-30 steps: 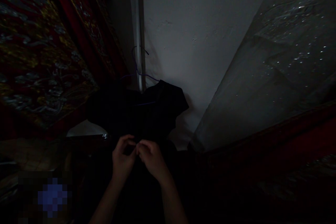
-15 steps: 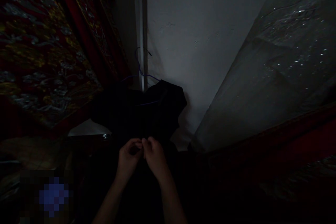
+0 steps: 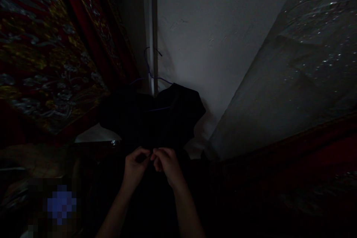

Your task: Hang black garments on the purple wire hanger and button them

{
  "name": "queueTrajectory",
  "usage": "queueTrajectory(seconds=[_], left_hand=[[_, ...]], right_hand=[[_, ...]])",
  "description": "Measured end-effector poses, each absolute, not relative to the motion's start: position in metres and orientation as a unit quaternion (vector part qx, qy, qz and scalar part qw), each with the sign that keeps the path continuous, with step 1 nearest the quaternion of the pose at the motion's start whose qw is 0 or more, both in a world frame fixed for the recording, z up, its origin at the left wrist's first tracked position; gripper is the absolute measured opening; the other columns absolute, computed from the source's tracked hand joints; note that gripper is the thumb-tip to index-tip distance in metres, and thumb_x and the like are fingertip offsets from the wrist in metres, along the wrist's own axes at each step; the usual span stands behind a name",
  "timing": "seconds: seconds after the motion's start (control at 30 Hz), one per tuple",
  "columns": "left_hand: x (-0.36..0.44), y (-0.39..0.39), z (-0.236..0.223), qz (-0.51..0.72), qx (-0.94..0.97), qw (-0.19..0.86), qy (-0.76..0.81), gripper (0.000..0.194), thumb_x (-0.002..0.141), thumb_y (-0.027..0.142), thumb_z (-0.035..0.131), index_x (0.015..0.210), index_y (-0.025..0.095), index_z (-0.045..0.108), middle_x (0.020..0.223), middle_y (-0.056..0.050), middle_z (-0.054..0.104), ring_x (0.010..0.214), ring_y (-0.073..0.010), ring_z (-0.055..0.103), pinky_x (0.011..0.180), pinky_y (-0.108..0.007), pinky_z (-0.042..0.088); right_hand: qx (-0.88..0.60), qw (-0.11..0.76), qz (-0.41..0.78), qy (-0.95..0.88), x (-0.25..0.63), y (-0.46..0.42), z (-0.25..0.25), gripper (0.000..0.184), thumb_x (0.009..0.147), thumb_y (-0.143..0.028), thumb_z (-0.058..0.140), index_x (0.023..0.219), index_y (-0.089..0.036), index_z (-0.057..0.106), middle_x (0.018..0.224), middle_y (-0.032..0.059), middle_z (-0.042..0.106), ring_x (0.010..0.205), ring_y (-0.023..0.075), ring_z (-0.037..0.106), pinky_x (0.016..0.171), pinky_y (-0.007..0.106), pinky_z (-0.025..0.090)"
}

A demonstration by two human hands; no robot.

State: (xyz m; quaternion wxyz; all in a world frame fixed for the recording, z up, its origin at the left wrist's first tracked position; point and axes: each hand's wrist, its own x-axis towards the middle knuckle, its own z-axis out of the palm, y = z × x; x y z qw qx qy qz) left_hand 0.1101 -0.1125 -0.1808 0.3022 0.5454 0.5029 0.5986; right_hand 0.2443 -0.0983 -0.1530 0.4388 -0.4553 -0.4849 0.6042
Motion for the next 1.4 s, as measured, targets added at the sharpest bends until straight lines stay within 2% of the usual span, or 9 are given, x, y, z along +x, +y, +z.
queueTrajectory(seconds=[0.27,0.47,0.57,0.63,0.73,0.93,1.1,1.23,1.4], left_hand=[[0.111,-0.096,-0.2,0.582,0.532,0.32,0.525,0.007,0.071,0.024,0.072,0.068,0.017,0.071,0.069,-0.002,0.069,0.068,-0.0183,0.066,0.066,-0.028,0.05],[0.117,-0.081,-0.217,0.532,0.558,0.339,0.539,0.012,0.072,0.024,0.072,0.064,0.017,0.065,0.063,0.0,0.065,0.061,-0.0165,0.063,0.06,-0.026,0.048],[0.11,-0.074,-0.183,0.538,0.597,0.296,0.516,0.009,0.075,0.022,0.073,0.083,0.018,0.07,0.076,-0.001,0.07,0.071,-0.0172,0.067,0.068,-0.027,0.052],[0.103,-0.067,-0.141,0.583,0.618,0.224,0.477,0.027,0.08,0.022,0.073,0.107,0.02,0.07,0.095,-0.004,0.072,0.088,-0.0183,0.069,0.082,-0.03,0.053],[0.093,-0.055,-0.072,0.645,0.641,0.099,0.404,0.034,0.094,0.023,0.06,0.127,0.023,0.063,0.099,-0.003,0.07,0.089,-0.0156,0.066,0.084,-0.029,0.051],[0.092,-0.037,-0.01,0.561,0.738,-0.058,0.371,0.013,0.095,0.022,0.06,0.089,0.016,0.07,0.084,-0.002,0.068,0.078,-0.0141,0.063,0.074,-0.025,0.047],[0.07,-0.038,0.005,0.655,0.629,-0.129,0.399,0.013,0.094,0.027,0.061,0.088,0.016,0.066,0.083,-0.001,0.065,0.08,-0.0145,0.061,0.078,-0.026,0.046],[0.018,-0.03,-0.014,0.803,0.415,-0.022,0.428,0.018,0.092,0.033,0.059,0.08,0.019,0.059,0.069,0.003,0.053,0.066,-0.0125,0.052,0.066,-0.025,0.045],[-0.013,-0.036,-0.121,0.863,0.187,0.265,0.387,0.03,0.082,0.035,0.065,0.068,0.021,0.042,0.056,0.008,0.04,0.051,-0.0086,0.041,0.057,-0.021,0.041]], right_hand=[[-0.409,0.561,0.576,-0.431,0.232,-0.047,-0.082,0.028,0.067,-0.039,0.063,0.056,-0.014,0.066,0.036,-0.0036,0.045,0.034,0.0057,0.034,0.038,0.021,0.018],[-0.349,0.626,0.504,-0.483,0.225,-0.006,0.003,0.025,0.079,-0.028,0.054,0.059,-0.016,0.062,0.038,-0.0045,0.045,0.036,0.0054,0.036,0.037,0.019,0.02],[-0.34,0.612,0.484,-0.525,0.225,-0.014,0.003,0.027,0.083,-0.031,0.054,0.061,-0.017,0.062,0.039,-0.0045,0.048,0.035,0.0053,0.039,0.038,0.018,0.024],[-0.338,0.601,0.472,-0.549,0.225,-0.023,-0.006,0.028,0.084,-0.034,0.054,0.062,-0.017,0.062,0.04,-0.0044,0.049,0.035,0.0054,0.04,0.039,0.018,0.026],[-0.33,0.585,0.454,-0.586,0.224,-0.035,-0.014,0.03,0.085,-0.036,0.053,0.063,-0.018,0.062,0.041,-0.0044,0.05,0.035,0.0058,0.042,0.04,0.018,0.028],[-0.334,0.591,0.398,-0.617,0.224,-0.025,-0.017,0.028,0.085,-0.032,0.052,0.063,-0.018,0.062,0.041,-0.0047,0.049,0.036,0.0069,0.043,0.042,0.02,0.031],[-0.389,0.569,0.437,-0.578,0.227,-0.004,-0.067,0.03,0.08,-0.036,0.052,0.059,-0.017,0.063,0.039,-0.0034,0.049,0.036,0.0082,0.043,0.041,0.02,0.029],[-0.384,0.56,0.494,-0.543,0.223,-0.027,-0.106,0.033,0.08,-0.041,0.055,0.058,-0.017,0.062,0.039,-0.0035,0.048,0.034,0.0077,0.04,0.042,0.021,0.03],[-0.38,0.524,0.566,-0.511,0.214,-0.078,-0.129,0.036,0.079,-0.046,0.057,0.056,-0.019,0.06,0.041,-0.0027,0.049,0.033,0.0081,0.04,0.04,0.023,0.029]])
